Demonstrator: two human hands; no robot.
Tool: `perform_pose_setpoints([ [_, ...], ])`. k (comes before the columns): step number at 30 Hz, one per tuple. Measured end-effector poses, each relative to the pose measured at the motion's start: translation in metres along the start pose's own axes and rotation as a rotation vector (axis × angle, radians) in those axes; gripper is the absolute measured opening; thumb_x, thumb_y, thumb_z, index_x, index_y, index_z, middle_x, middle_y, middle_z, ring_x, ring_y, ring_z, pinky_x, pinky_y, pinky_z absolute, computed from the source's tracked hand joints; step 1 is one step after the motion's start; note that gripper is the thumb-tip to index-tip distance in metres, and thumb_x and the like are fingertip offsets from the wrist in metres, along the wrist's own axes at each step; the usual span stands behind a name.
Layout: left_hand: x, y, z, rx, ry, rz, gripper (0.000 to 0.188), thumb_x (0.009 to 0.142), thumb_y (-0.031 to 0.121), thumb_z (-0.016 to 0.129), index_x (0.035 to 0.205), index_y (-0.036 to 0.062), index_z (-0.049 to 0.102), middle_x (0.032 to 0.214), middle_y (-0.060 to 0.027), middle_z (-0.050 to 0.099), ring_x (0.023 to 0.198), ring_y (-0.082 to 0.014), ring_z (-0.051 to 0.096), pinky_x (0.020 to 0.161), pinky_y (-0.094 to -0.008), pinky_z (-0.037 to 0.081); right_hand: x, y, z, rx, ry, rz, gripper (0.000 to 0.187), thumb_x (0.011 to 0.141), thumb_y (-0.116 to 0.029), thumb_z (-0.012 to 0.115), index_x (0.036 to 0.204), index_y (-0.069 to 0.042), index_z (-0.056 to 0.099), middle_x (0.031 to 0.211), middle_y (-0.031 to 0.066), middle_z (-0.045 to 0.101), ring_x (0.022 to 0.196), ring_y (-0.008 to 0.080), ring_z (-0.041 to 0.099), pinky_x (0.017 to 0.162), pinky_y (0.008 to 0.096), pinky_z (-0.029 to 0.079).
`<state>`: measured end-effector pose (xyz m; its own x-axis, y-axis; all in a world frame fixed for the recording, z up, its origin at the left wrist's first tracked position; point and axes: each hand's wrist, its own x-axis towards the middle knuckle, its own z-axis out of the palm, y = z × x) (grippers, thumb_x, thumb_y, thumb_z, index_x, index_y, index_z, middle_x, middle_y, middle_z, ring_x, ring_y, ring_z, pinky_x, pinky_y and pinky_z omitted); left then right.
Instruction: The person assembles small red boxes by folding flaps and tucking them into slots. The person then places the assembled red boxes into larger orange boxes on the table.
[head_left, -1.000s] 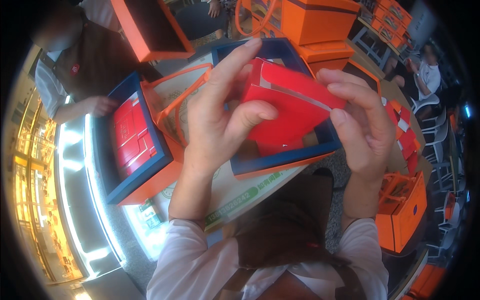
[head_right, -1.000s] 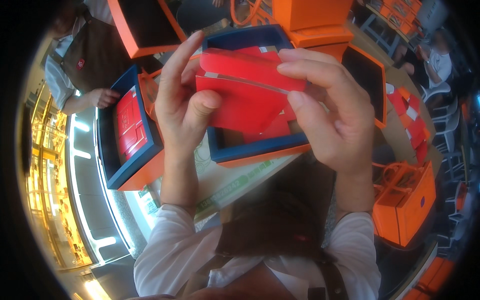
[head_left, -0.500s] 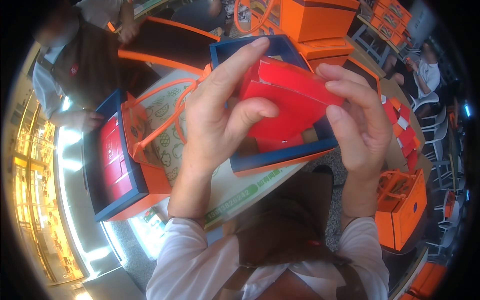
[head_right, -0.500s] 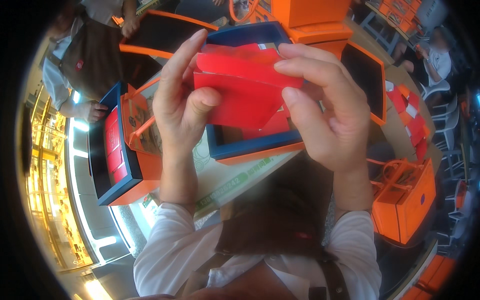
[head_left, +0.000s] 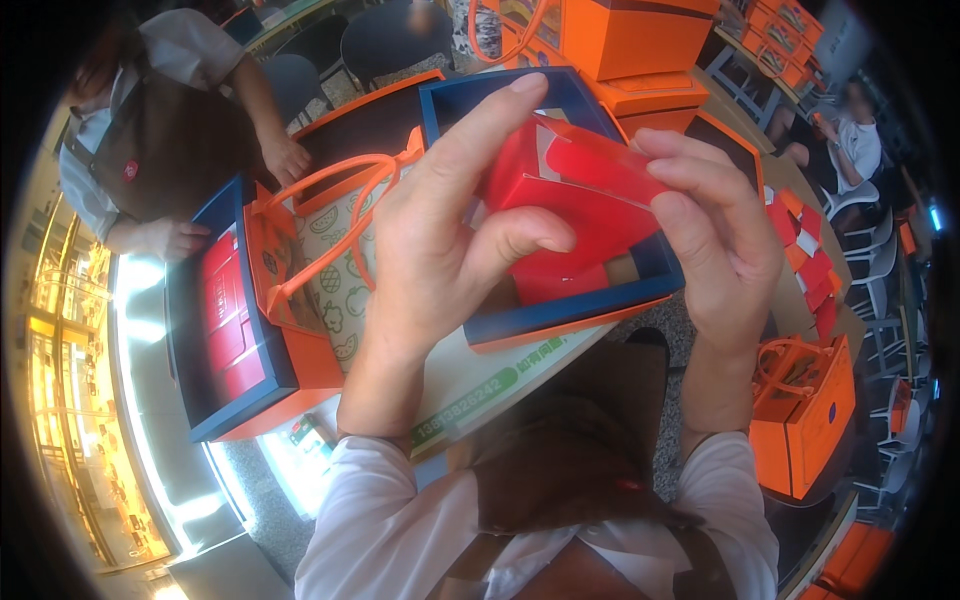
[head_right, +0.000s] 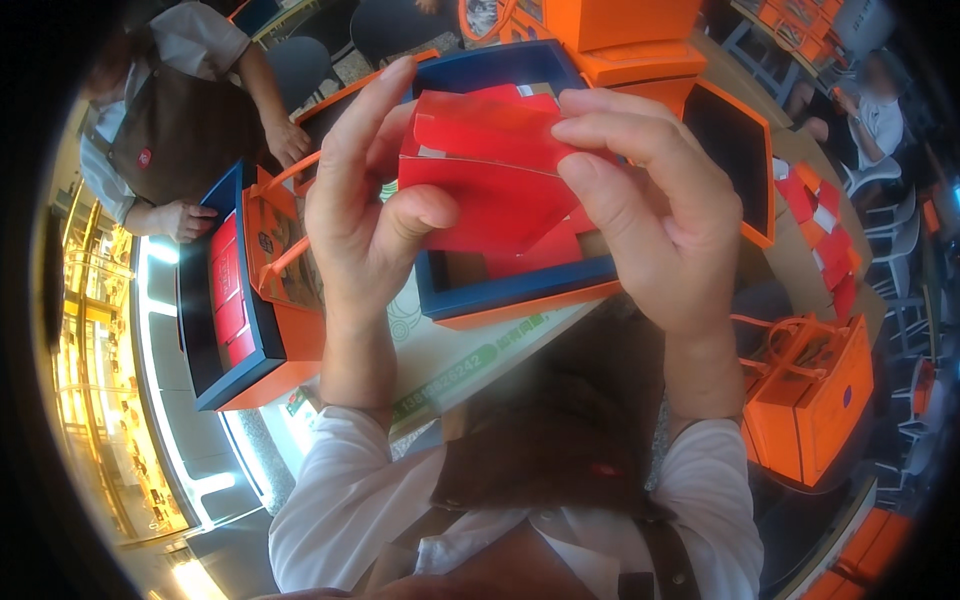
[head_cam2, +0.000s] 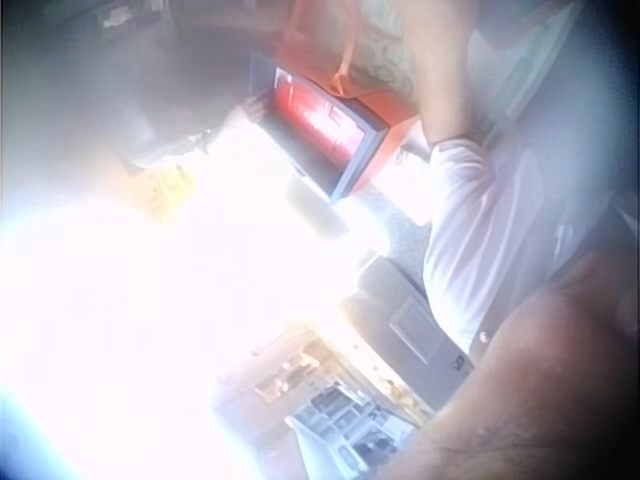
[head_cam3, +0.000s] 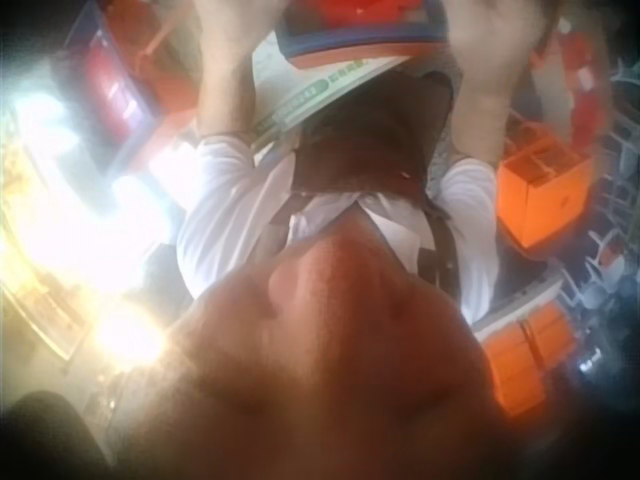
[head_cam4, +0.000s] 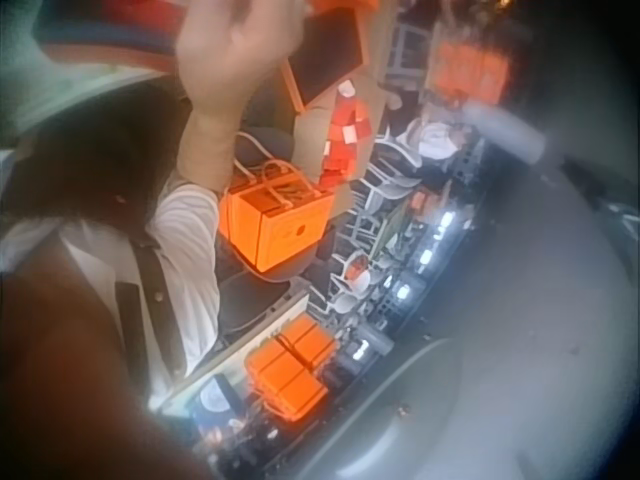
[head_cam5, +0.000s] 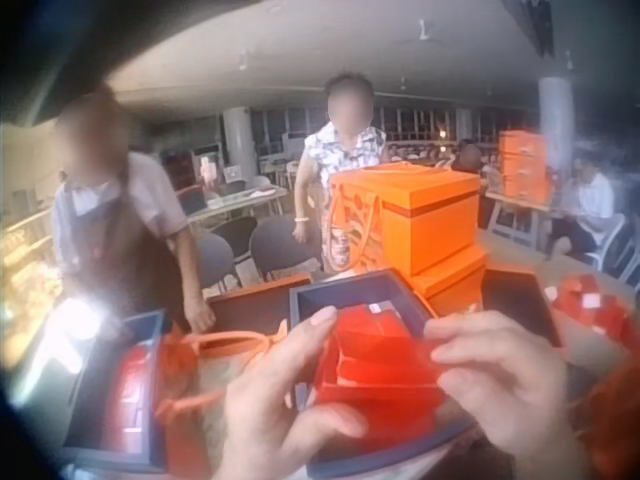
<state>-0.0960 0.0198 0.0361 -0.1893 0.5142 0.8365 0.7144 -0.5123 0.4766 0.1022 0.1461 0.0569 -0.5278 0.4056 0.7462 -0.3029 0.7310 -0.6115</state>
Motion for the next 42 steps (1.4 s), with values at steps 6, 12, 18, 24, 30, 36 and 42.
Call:
perform_pose_setpoints([
  [6,0.000,0.006,0.004,-0.129,0.025,-0.046,0.084,0.073,0.040,0.083,0.140,-0.0012,0.055,0.133,-0.0157,0.065,0.111,-0.0237,0.070,0.091,-0.0335,0.057,0.002,-0.002,-0.007,-0.042,-0.049,-0.052,0.016,0.096,-0.005,0.067,0.112,-0.002,0.070,0.121,0.0123,0.070,0.110,0.0190,0.066,0.090,0.0270,0.054],
  [12,-0.001,-0.002,0.005,-0.185,0.038,-0.036,0.083,0.073,0.036,0.084,0.141,-0.0010,0.054,0.136,-0.0154,0.064,0.112,-0.0237,0.069,0.093,-0.0341,0.057,0.004,0.003,-0.004,-0.029,-0.050,-0.050,0.015,0.099,-0.009,0.067,0.112,-0.003,0.070,0.121,0.0108,0.070,0.109,0.0177,0.066,0.084,0.0261,0.056],
  [18,-0.002,0.002,0.003,-0.156,0.029,-0.037,0.084,0.072,0.038,0.084,0.142,-0.0003,0.054,0.134,-0.0149,0.065,0.113,-0.0238,0.069,0.093,-0.0345,0.057,0.002,0.001,-0.003,-0.013,-0.037,-0.031,0.014,0.098,-0.008,0.067,0.111,-0.004,0.070,0.120,0.0110,0.071,0.108,0.0171,0.066,0.082,0.0256,0.056],
  [24,-0.001,0.003,0.003,-0.096,0.038,-0.057,0.097,0.073,0.055,0.075,0.148,0.0009,0.045,0.119,-0.0171,0.071,0.109,-0.0232,0.070,0.091,-0.0319,0.058,0.005,0.002,-0.005,-0.068,-0.056,-0.074,0.014,0.098,-0.009,0.067,0.111,-0.004,0.070,0.118,0.0108,0.071,0.107,0.0163,0.066,0.081,0.0252,0.056],
  [30,-0.003,0.000,0.001,-0.079,0.037,-0.057,0.098,0.073,0.053,0.077,0.149,-0.0014,0.044,0.122,-0.0197,0.070,0.111,-0.0248,0.070,0.092,-0.0331,0.057,0.008,0.001,-0.008,0.052,-0.083,0.040,0.016,0.099,-0.014,0.068,0.111,-0.004,0.070,0.116,0.0092,0.072,0.106,0.0146,0.066,0.080,0.0247,0.056],
  [36,-0.003,-0.004,0.001,-0.124,0.051,-0.076,0.099,0.074,0.052,0.077,0.149,-0.0018,0.043,0.123,-0.0204,0.069,0.112,-0.0259,0.070,0.093,-0.0336,0.057,0.018,0.010,-0.013,0.290,-0.177,0.170,0.017,0.098,-0.014,0.069,0.111,-0.002,0.070,0.116,0.0086,0.071,0.106,0.0132,0.066,0.087,0.0249,0.056],
  [42,-0.002,-0.002,0.001,-0.117,0.032,-0.062,0.097,0.074,0.052,0.077,0.148,-0.0010,0.045,0.121,-0.0191,0.070,0.111,-0.0252,0.070,0.093,-0.0338,0.057,0.015,0.004,-0.013,0.291,-0.175,0.197,0.016,0.098,-0.012,0.069,0.111,-0.002,0.070,0.117,0.0092,0.071,0.105,0.0130,0.065,0.087,0.0256,0.055],
])
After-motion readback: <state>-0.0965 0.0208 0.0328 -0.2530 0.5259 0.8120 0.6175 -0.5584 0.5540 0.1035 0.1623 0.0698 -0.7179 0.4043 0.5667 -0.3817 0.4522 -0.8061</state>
